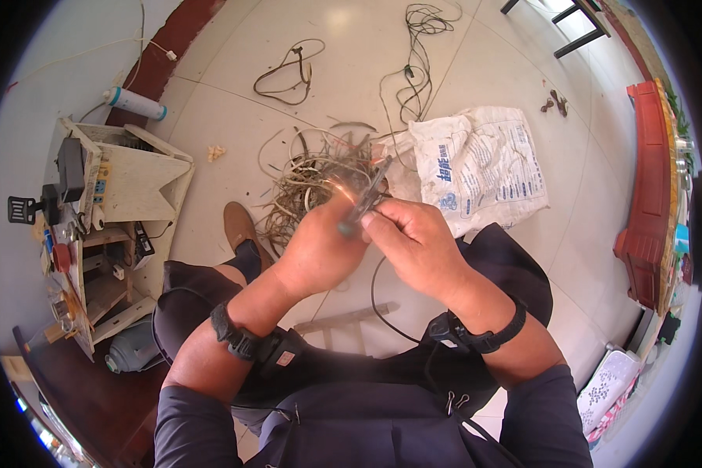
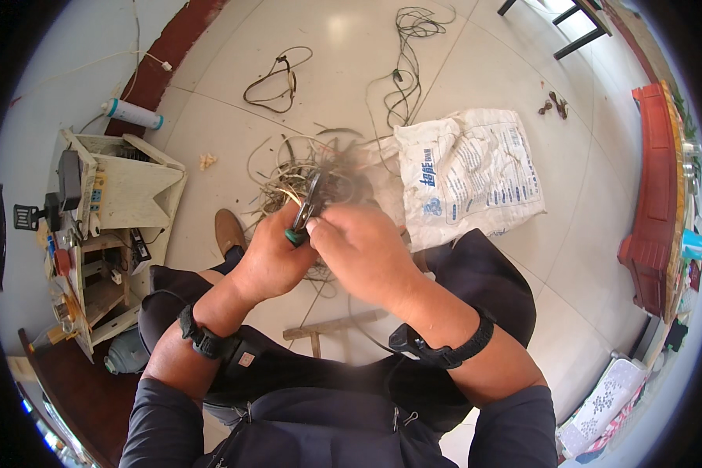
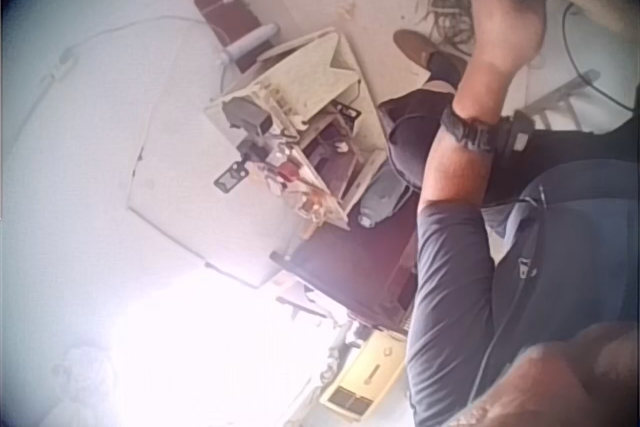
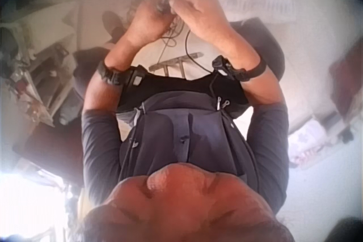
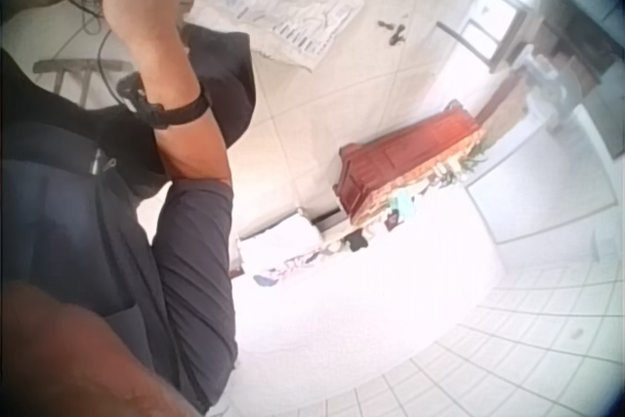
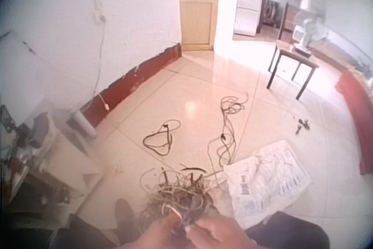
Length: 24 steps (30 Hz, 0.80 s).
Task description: The person strips insulation from wires using pliers and wraps white tape around a wire junction.
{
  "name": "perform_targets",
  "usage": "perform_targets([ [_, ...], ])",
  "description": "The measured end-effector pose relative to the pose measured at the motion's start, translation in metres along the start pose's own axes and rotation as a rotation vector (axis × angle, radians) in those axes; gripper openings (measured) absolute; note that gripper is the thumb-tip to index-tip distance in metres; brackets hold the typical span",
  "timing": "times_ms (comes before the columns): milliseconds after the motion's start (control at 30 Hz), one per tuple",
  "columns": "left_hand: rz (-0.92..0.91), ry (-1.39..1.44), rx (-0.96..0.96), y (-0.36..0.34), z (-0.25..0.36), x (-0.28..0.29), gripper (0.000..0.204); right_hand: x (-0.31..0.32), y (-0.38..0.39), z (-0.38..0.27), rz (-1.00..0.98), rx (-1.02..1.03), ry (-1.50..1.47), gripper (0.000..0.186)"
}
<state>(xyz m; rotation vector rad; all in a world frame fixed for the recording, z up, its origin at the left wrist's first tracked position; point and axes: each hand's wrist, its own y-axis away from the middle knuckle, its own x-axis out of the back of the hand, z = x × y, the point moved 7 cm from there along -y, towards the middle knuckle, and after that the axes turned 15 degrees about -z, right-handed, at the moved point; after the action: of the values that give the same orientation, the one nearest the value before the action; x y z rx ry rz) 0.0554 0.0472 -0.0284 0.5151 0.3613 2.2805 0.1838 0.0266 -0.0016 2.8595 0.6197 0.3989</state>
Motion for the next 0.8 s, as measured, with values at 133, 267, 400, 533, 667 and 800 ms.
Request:
perform_targets([
  [133, -0.027, -0.025, -0.014, -0.001, -0.001, 0.004, 0.026, -0.004, 0.001, 0.003, -0.048, -0.072, -0.020, 0.026],
  [267, -0.014, 0.001, -0.059, -0.003, -0.005, 0.004, 0.024, -0.009, 0.003, 0.009, -0.043, -0.086, -0.085, 0.027],
  [400, -0.009, 0.093, -0.095, -0.005, -0.004, 0.004, 0.023, -0.009, 0.005, 0.009, -0.051, -0.140, -0.186, 0.027],
  [533, -0.068, 0.047, 0.000, -0.004, 0.000, 0.005, 0.038, -0.011, 0.009, 0.013, -0.054, -0.192, -0.235, 0.026],
  [667, 0.046, 0.055, -0.154, -0.006, 0.007, 0.014, 0.021, -0.017, 0.013, 0.016, -0.046, -0.184, -0.289, 0.029],
  [800, 0.336, 0.612, 0.051, -0.009, -0.059, 0.094, 0.018, -0.026, 0.039, -0.005, -0.184, -0.032, -0.061, 0.031],
])
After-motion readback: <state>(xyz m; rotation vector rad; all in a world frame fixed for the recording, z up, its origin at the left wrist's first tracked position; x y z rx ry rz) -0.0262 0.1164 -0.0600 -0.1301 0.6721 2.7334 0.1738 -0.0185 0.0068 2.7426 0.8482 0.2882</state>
